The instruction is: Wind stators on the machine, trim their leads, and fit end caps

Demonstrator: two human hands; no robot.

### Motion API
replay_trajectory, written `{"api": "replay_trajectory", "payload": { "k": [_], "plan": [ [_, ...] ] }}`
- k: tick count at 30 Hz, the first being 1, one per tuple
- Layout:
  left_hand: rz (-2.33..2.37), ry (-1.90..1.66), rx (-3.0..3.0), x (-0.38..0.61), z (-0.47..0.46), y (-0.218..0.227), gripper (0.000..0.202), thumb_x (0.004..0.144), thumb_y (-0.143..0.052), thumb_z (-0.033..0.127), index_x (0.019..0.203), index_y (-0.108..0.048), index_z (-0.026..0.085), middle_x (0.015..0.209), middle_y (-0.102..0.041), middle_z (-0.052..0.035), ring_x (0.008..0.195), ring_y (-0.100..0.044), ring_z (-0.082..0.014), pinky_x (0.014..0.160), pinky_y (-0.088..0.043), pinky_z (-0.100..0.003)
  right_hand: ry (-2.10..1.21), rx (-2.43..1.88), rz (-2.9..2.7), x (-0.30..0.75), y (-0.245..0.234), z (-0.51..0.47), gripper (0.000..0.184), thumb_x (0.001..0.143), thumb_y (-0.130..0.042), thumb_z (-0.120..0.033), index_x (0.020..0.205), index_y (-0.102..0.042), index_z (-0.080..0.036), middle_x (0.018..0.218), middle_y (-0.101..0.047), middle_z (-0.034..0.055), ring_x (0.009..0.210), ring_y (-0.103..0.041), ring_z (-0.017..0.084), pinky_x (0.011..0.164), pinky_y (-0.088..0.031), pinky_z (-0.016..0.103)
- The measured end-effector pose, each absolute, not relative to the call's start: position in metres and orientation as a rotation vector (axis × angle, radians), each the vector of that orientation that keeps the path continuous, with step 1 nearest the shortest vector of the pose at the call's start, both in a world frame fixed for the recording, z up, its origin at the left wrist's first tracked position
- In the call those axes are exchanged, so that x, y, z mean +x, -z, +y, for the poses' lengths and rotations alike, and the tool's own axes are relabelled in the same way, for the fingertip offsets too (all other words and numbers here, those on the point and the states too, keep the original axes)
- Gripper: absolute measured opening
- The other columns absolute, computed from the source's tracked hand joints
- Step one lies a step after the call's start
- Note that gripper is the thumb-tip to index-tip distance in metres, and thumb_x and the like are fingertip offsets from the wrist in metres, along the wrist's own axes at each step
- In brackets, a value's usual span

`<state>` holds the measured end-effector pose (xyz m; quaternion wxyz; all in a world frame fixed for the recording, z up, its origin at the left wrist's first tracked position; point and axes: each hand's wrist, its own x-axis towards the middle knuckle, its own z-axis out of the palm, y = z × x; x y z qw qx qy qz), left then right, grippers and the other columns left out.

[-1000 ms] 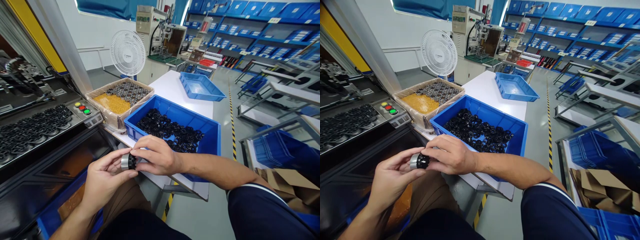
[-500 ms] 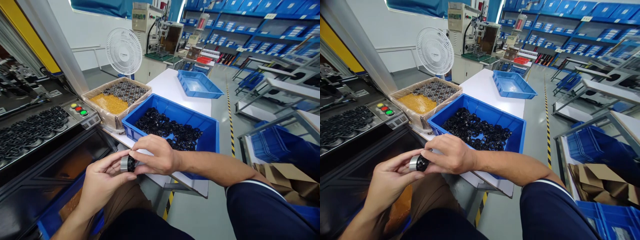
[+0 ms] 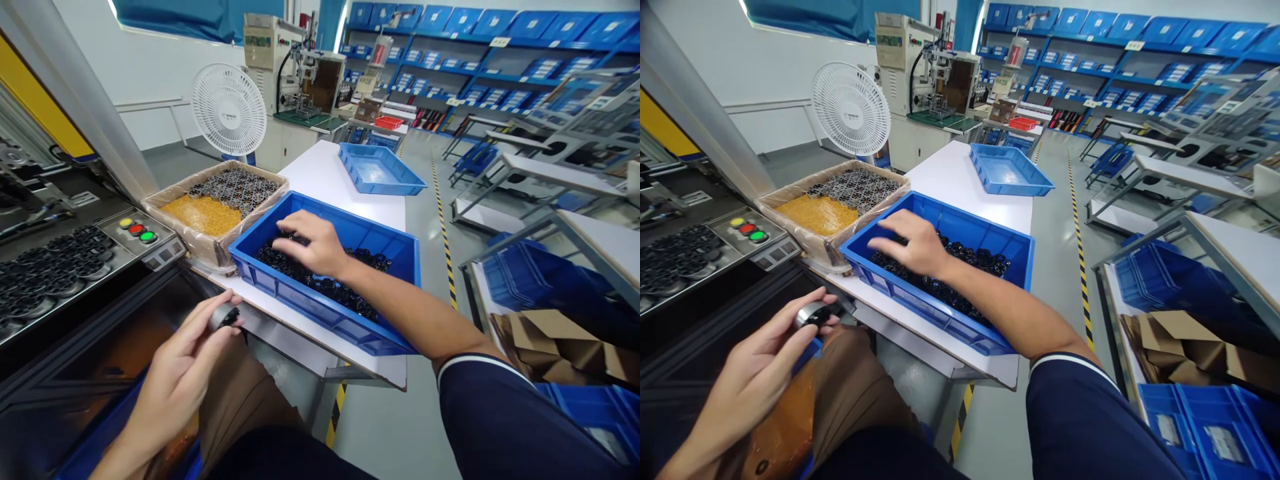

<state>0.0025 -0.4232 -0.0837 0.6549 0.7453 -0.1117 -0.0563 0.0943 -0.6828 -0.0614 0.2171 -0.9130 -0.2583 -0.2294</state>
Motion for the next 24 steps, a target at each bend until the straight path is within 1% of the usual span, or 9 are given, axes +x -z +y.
{"api": "replay_trajectory", "payload": {
  "k": [2,5,9,12,15,17,20,22,24],
  "plan": [
    [-0.201,0.146,1.687,0.009,-0.415,0.087,0.046,0.085,-0.065,0.04,0.128,-0.062,0.028,0.13,-0.066,-0.0059,0.1,-0.071,-0.0223,0.085,-0.058,-0.024,0.356,-2.741,-0.399,0.119,0.071,-0.703,0.036,0.096,-0.055,-0.038,0.111,-0.066,-0.008,0.106,-0.068,0.0135,0.1,-0.063,0.021,0.091,-0.051,0.037],
    [-0.164,0.175,1.676,0.017,-0.404,0.093,0.045,0.087,-0.063,0.04,0.13,-0.06,0.028,0.131,-0.064,-0.0051,0.102,-0.069,-0.022,0.084,-0.057,-0.023,0.099,-2.831,-0.342,0.142,0.1,-0.724,0.024,0.089,-0.066,-0.031,0.097,-0.069,-0.009,0.095,-0.07,0.0103,0.094,-0.066,0.022,0.087,-0.053,0.039],
    [-0.265,0.03,1.826,0.019,-0.401,0.095,0.036,0.083,-0.068,0.037,0.118,-0.066,0.028,0.116,-0.068,-0.0027,0.101,-0.066,-0.0187,0.083,-0.053,-0.019,-0.058,-2.854,-0.396,0.149,0.14,-0.725,0.026,0.093,-0.061,-0.033,0.11,-0.063,-0.014,0.113,-0.065,0.0075,0.104,-0.064,0.021,0.091,-0.053,0.044],
    [-0.513,-0.208,2.009,0.013,-0.407,0.094,0.03,0.078,-0.073,0.033,0.107,-0.07,0.025,0.104,-0.069,-0.0028,0.094,-0.066,-0.018,0.08,-0.052,-0.021,-0.057,-2.835,-0.5,0.145,0.158,-0.715,0.028,0.094,-0.059,-0.032,0.117,-0.061,-0.015,0.122,-0.062,0.0085,0.11,-0.061,0.022,0.094,-0.052,0.045],
    [-0.63,-0.318,2.075,0.008,-0.415,0.091,0.038,0.076,-0.075,0.028,0.113,-0.065,0.023,0.096,-0.072,-0.0028,0.076,-0.066,-0.0153,0.067,-0.053,-0.023,-0.016,-2.826,-0.593,0.142,0.169,-0.707,0.027,0.095,-0.057,-0.024,0.121,-0.06,-0.016,0.123,-0.062,0.0093,0.108,-0.062,0.022,0.094,-0.051,0.044],
    [-0.657,-0.304,2.05,0.006,-0.417,0.089,0.036,0.078,-0.074,0.024,0.113,-0.065,0.022,0.103,-0.074,-0.0047,0.083,-0.068,-0.0166,0.07,-0.053,-0.023,0.035,-2.815,-0.637,0.142,0.174,-0.705,0.03,0.093,-0.056,-0.016,0.122,-0.061,-0.014,0.121,-0.063,0.0117,0.105,-0.063,0.021,0.095,-0.05,0.042],
    [-0.606,-0.141,1.869,0.006,-0.415,0.086,0.032,0.083,-0.07,0.022,0.115,-0.067,0.024,0.121,-0.07,-0.0076,0.111,-0.065,-0.0211,0.083,-0.052,-0.025,0.129,-2.775,-0.659,0.145,0.178,-0.703,0.024,0.087,-0.057,-0.01,0.108,-0.07,-0.012,0.108,-0.069,0.0131,0.098,-0.064,0.021,0.093,-0.049,0.038],
    [-0.49,0.025,1.63,0.006,-0.413,0.085,0.034,0.085,-0.068,0.023,0.119,-0.065,0.025,0.123,-0.07,-0.0078,0.112,-0.065,-0.0202,0.089,-0.052,-0.025,0.194,-2.738,-0.631,0.147,0.178,-0.703,0.018,0.083,-0.061,-0.01,0.095,-0.073,-0.013,0.095,-0.071,0.0104,0.09,-0.065,0.02,0.087,-0.051,0.034],
    [-0.394,0.157,1.393,0.006,-0.411,0.085,0.037,0.086,-0.068,0.024,0.122,-0.064,0.024,0.122,-0.07,-0.0084,0.107,-0.067,-0.0183,0.088,-0.053,-0.025,0.262,-2.697,-0.577,0.149,0.173,-0.703,0.018,0.077,-0.063,-0.007,0.092,-0.071,-0.014,0.084,-0.07,0.0065,0.078,-0.065,0.017,0.077,-0.053,0.03]
  ]
}}
